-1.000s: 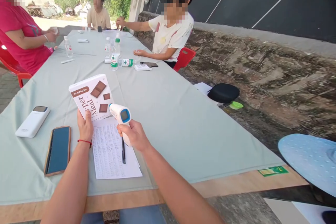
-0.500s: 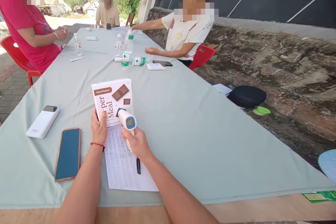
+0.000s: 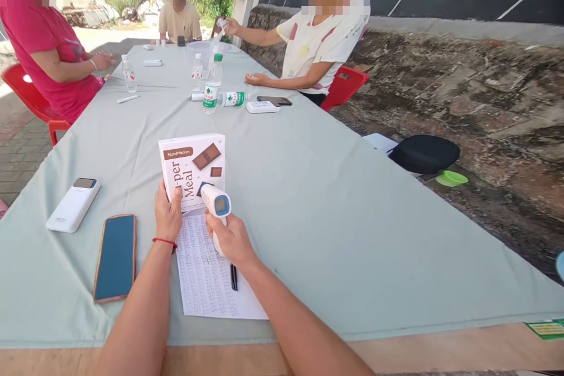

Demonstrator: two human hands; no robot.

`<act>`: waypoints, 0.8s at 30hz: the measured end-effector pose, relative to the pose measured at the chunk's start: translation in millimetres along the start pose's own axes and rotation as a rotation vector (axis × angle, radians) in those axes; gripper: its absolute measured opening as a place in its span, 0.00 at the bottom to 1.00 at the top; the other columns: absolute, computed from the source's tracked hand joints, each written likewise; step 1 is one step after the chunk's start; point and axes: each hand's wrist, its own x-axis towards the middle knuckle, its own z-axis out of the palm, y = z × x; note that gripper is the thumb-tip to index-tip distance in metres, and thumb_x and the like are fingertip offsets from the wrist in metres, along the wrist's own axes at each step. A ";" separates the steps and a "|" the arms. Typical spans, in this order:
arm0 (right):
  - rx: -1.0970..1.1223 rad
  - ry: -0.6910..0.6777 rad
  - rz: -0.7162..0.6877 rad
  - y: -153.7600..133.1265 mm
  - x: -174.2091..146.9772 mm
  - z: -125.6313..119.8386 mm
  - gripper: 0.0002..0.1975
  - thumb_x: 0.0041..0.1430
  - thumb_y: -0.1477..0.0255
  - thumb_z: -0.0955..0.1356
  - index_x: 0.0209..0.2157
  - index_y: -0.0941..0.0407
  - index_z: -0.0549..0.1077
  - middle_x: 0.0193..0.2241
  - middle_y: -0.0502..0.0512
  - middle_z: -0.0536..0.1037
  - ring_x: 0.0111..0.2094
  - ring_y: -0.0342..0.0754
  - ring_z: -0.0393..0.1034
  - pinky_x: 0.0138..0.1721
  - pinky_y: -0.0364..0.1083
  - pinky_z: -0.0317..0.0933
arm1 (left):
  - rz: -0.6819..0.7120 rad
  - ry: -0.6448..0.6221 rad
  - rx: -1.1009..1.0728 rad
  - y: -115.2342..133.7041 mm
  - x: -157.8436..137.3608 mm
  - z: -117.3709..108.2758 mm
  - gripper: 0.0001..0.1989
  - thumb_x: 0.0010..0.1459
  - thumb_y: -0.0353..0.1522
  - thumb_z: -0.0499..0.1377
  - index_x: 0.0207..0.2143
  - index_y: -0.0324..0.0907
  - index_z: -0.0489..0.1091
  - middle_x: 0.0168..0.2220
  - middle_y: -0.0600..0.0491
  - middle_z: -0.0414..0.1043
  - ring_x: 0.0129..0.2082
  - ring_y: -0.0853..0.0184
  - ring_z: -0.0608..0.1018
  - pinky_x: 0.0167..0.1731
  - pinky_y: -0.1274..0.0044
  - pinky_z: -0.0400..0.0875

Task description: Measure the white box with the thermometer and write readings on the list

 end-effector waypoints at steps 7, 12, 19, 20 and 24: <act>-0.004 0.037 0.048 1.0 -4.3 0.6 0.18 0.50 0.54 0.65 0.23 0.55 0.69 0.18 0.49 0.68 0.22 0.45 0.62 0.28 0.46 0.58 | -0.027 0.025 -0.006 -0.9 -4.0 1.2 0.20 0.62 0.45 0.54 0.50 0.42 0.67 0.44 0.46 0.72 0.46 0.59 0.73 0.48 0.68 0.65; -0.029 0.047 0.054 2.8 -4.4 1.9 0.19 0.50 0.53 0.65 0.21 0.55 0.67 0.19 0.49 0.69 0.24 0.46 0.63 0.30 0.46 0.59 | -0.032 0.009 -0.027 -0.3 -4.6 1.6 0.22 0.63 0.45 0.53 0.53 0.42 0.66 0.46 0.45 0.72 0.47 0.59 0.72 0.49 0.68 0.65; 0.012 0.034 0.037 2.0 -2.6 4.8 0.17 0.51 0.55 0.65 0.28 0.56 0.70 0.19 0.47 0.67 0.23 0.45 0.61 0.28 0.46 0.58 | -0.029 -0.021 -0.081 2.1 -1.6 0.1 0.21 0.64 0.45 0.50 0.51 0.42 0.66 0.46 0.47 0.72 0.45 0.61 0.74 0.48 0.68 0.67; 0.019 0.031 0.039 2.0 -2.7 4.9 0.17 0.51 0.55 0.65 0.28 0.56 0.70 0.18 0.47 0.67 0.23 0.45 0.61 0.28 0.46 0.58 | -0.030 -0.020 -0.085 1.6 -1.2 0.1 0.21 0.64 0.45 0.50 0.51 0.41 0.66 0.46 0.47 0.72 0.46 0.60 0.74 0.48 0.68 0.67; 0.072 0.012 0.039 2.1 -4.8 3.1 0.15 0.50 0.57 0.66 0.25 0.55 0.69 0.19 0.47 0.67 0.24 0.44 0.61 0.29 0.45 0.57 | -0.006 0.010 -0.090 -1.8 -1.0 1.3 0.22 0.63 0.45 0.52 0.53 0.42 0.65 0.47 0.46 0.72 0.47 0.59 0.74 0.50 0.66 0.67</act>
